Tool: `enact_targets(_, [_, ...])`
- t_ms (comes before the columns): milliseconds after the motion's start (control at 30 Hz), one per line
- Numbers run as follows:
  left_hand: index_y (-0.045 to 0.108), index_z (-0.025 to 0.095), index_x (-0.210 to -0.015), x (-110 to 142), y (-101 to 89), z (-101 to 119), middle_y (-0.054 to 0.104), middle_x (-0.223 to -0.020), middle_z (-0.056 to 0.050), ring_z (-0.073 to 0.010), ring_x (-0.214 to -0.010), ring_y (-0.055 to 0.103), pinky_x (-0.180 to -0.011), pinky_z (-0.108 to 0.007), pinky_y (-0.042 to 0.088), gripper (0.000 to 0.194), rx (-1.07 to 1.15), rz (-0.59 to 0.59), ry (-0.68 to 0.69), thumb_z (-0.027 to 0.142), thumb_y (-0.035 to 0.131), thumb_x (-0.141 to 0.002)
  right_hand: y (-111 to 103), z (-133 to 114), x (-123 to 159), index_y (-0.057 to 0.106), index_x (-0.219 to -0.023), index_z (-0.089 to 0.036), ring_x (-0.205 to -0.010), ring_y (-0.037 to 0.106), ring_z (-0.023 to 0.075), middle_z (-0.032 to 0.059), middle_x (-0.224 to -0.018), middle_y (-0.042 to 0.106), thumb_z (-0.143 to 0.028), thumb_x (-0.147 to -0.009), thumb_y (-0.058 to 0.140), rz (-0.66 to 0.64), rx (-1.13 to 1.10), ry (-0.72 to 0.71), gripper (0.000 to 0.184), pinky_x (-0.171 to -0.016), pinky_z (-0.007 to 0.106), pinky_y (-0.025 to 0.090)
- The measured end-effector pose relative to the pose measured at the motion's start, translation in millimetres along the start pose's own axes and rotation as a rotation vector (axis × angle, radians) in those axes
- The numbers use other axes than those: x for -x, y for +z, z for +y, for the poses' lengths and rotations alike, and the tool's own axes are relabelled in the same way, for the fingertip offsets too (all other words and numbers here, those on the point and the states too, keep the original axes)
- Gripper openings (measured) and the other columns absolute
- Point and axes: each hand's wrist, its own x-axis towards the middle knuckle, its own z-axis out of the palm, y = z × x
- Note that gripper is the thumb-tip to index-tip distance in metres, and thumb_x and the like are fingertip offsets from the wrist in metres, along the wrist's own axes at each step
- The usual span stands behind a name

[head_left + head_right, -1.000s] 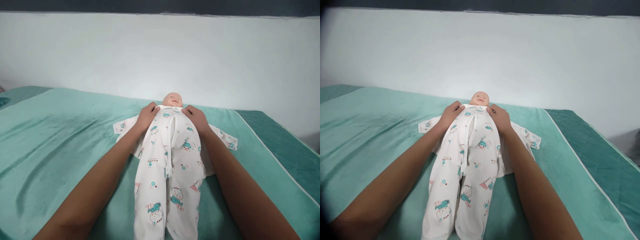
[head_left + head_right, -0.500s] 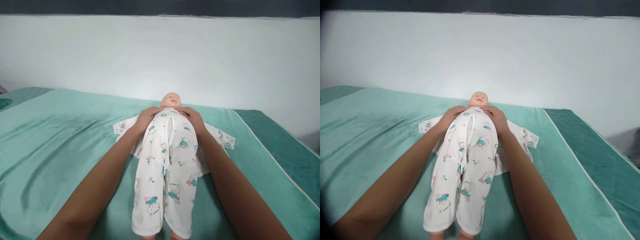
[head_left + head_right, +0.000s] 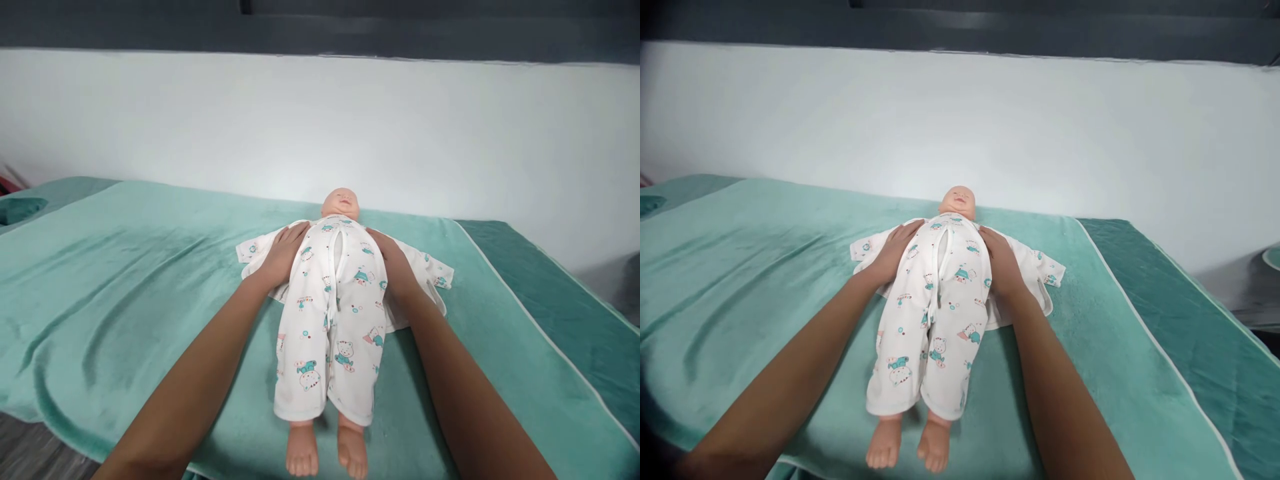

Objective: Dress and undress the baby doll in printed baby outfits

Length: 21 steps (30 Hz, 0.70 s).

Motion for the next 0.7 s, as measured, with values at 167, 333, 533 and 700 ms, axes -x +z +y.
enact_targets(167, [0.035, 0.023, -0.154, 15.7, -2.8, 5.1, 0.036, -0.161, -0.014, -0.0286, -0.151, 0.030, -0.124, -0.050, 0.019, 0.067, 0.096, 0.014, 0.067, 0.039, 0.053, -0.091, 3.2, -14.8, 30.4, 0.070, -0.118, -0.027, -0.118, 0.061, 0.0283, 0.0072, -0.127, 0.070, -0.027, -0.085, 0.052, 0.151, 0.018, 0.083, 0.038, -0.104, 0.050, 0.046])
enact_targets(333, [0.053, 0.020, -0.138, 20.8, -6.5, 17.6, 0.049, -0.149, -0.014, -0.0290, -0.141, 0.038, -0.119, -0.046, 0.029, 0.047, 0.155, 0.149, 0.084, 0.032, 0.050, -0.092, 0.3, -22.7, 34.3, 0.073, -0.095, -0.019, -0.090, 0.067, 0.0296, 0.0091, -0.098, 0.077, -0.028, -0.077, 0.057, 0.091, -0.061, 0.403, 0.025, -0.080, 0.044, 0.054])
enact_targets(533, [0.057, 0.024, -0.117, 29.0, -10.6, 45.1, 0.062, -0.120, -0.009, -0.0259, -0.113, 0.053, -0.100, -0.041, 0.044, 0.030, 0.347, 0.318, -0.190, 0.024, 0.052, -0.087, -0.7, -32.8, 31.1, 0.075, -0.096, -0.023, -0.085, 0.070, 0.0307, 0.0056, -0.084, 0.077, -0.034, -0.072, 0.069, -0.056, -0.564, 0.561, 0.027, -0.071, 0.043, 0.058])
enact_targets(700, [0.052, 0.025, -0.111, 38.0, -4.9, 47.2, 0.065, -0.113, -0.006, -0.0223, -0.105, 0.060, -0.088, -0.034, 0.051, 0.027, 0.662, 0.305, -0.343, 0.027, 0.059, -0.085, 0.6, -40.0, 32.4, 0.075, -0.099, -0.025, -0.083, 0.073, 0.0296, 0.0048, -0.083, 0.078, -0.033, -0.069, 0.075, -0.017, -0.681, 0.640, 0.031, -0.070, 0.045, 0.062])
